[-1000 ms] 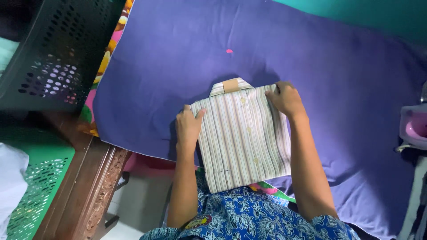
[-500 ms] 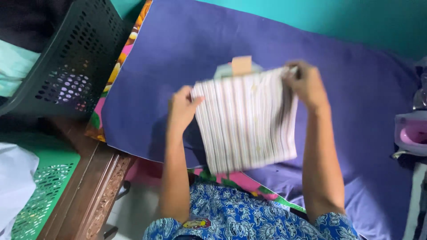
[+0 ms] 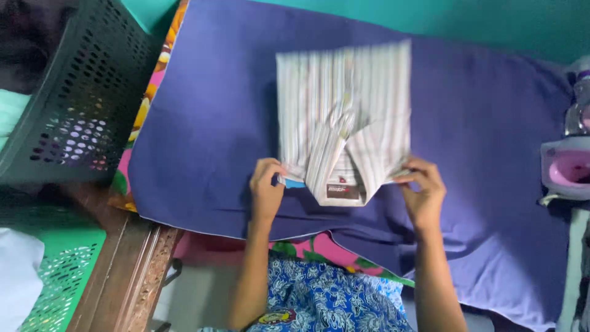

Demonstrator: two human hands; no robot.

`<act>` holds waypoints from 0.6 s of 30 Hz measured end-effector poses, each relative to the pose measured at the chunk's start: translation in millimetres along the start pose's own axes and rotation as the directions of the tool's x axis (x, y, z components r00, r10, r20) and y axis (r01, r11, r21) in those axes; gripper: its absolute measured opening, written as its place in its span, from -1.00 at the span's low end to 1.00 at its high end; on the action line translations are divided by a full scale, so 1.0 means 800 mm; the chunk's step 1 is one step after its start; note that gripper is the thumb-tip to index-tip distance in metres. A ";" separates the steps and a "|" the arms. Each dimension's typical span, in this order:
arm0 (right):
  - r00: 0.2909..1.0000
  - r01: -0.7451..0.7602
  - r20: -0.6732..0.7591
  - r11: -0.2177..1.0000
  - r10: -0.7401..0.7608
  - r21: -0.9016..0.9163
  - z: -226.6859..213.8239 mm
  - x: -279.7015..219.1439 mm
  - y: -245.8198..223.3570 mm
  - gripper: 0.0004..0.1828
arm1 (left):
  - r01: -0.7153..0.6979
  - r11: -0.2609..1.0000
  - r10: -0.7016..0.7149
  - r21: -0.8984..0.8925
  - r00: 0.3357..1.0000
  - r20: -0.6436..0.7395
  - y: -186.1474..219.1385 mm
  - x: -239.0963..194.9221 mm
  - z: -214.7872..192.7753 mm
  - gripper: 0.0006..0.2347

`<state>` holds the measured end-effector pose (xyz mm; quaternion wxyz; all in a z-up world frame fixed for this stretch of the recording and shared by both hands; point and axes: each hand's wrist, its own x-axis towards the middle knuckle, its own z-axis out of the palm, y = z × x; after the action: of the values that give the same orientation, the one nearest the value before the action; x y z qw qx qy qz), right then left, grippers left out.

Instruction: Ironing a striped shirt and then folding it using a cardboard guide.

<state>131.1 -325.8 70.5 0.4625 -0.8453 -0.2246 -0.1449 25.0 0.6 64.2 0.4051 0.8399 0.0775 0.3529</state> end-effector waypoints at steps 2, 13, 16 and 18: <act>0.985 -0.169 0.041 0.985 0.169 -0.020 0.023 -0.044 0.041 -0.71 | 0.163 0.987 -0.159 -0.011 0.972 0.172 -0.028 -0.029 0.016 -0.77; 0.971 -0.187 0.130 0.977 0.200 -0.106 0.001 -0.087 0.004 -0.78 | 0.217 0.974 -0.225 0.063 0.940 0.257 -0.004 -0.054 -0.016 -0.81; 0.968 -0.165 0.169 0.978 0.185 -0.128 -0.008 -0.090 -0.013 -0.76 | 0.247 0.968 -0.250 0.051 0.917 0.311 -0.004 -0.062 -0.027 -0.83; 0.965 -0.156 0.194 0.980 0.178 -0.125 -0.016 -0.080 -0.026 -0.74 | 0.257 0.965 -0.260 0.055 0.902 0.345 0.011 -0.055 -0.031 -0.82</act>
<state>65.0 -342.2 63.4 0.4008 -0.8956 -0.1906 -0.0298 -24.7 -8.1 57.7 0.4521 0.8730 0.1164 0.1414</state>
